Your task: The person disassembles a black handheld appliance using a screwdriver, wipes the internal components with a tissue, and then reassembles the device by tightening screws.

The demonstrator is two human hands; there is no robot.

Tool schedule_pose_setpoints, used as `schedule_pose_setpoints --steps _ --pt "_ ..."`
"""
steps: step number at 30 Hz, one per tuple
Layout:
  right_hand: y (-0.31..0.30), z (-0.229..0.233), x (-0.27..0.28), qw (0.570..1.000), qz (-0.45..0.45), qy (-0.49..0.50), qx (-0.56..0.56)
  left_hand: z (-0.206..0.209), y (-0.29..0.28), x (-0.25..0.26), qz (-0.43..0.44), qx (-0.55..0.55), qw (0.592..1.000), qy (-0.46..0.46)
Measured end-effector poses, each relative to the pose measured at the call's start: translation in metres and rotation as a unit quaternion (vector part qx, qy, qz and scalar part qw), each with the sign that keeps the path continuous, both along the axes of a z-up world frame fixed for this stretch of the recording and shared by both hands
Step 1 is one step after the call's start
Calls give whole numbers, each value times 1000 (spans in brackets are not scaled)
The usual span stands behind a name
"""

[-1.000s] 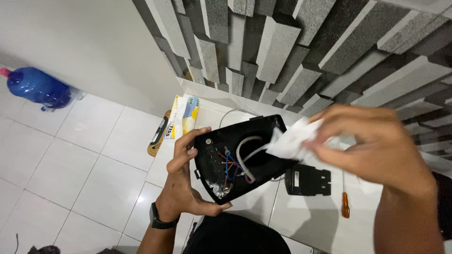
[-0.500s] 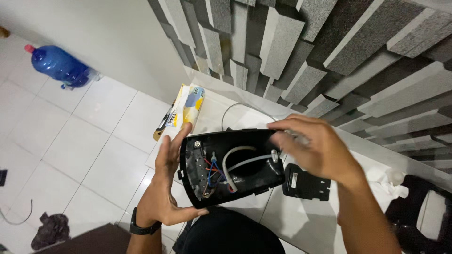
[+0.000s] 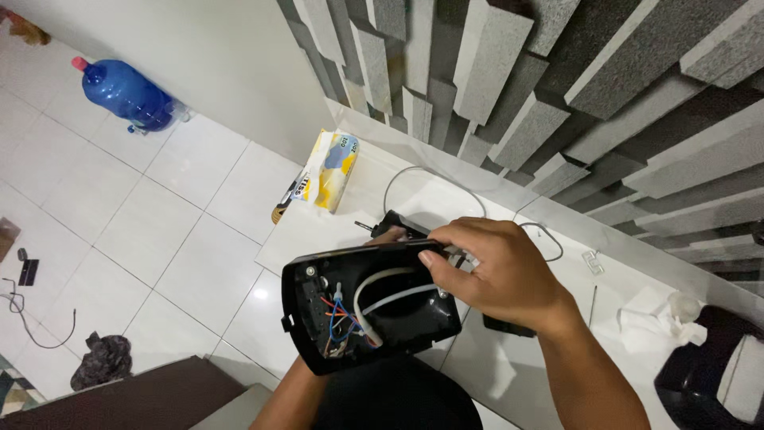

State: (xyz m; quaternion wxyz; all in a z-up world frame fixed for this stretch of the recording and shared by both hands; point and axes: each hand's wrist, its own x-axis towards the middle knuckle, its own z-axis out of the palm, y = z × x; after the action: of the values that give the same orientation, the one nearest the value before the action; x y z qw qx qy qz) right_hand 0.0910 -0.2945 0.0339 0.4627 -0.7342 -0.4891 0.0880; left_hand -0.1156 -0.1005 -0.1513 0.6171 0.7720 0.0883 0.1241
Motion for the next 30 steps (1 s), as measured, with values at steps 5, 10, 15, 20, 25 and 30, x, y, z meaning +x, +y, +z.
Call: schedule_pose_setpoints --steps 5,10,15,20,25,30 --pt "-2 -2 -3 999 -32 18 -38 -27 7 -1 -14 -27 1000 3" --pt "-8 2 -8 997 -63 13 -33 -32 12 13 -23 -39 999 -5" --pt "-11 4 -13 995 -93 -2 -36 -36 10 21 -27 -47 998 -6" --pt "-12 4 -11 994 -94 -26 -48 -41 9 26 -31 -54 998 -3" --pt "-13 3 -14 994 -95 11 -56 -45 7 26 -30 -62 998 1" --pt "-18 0 -13 992 -87 63 -66 -48 8 27 -27 -69 997 7"
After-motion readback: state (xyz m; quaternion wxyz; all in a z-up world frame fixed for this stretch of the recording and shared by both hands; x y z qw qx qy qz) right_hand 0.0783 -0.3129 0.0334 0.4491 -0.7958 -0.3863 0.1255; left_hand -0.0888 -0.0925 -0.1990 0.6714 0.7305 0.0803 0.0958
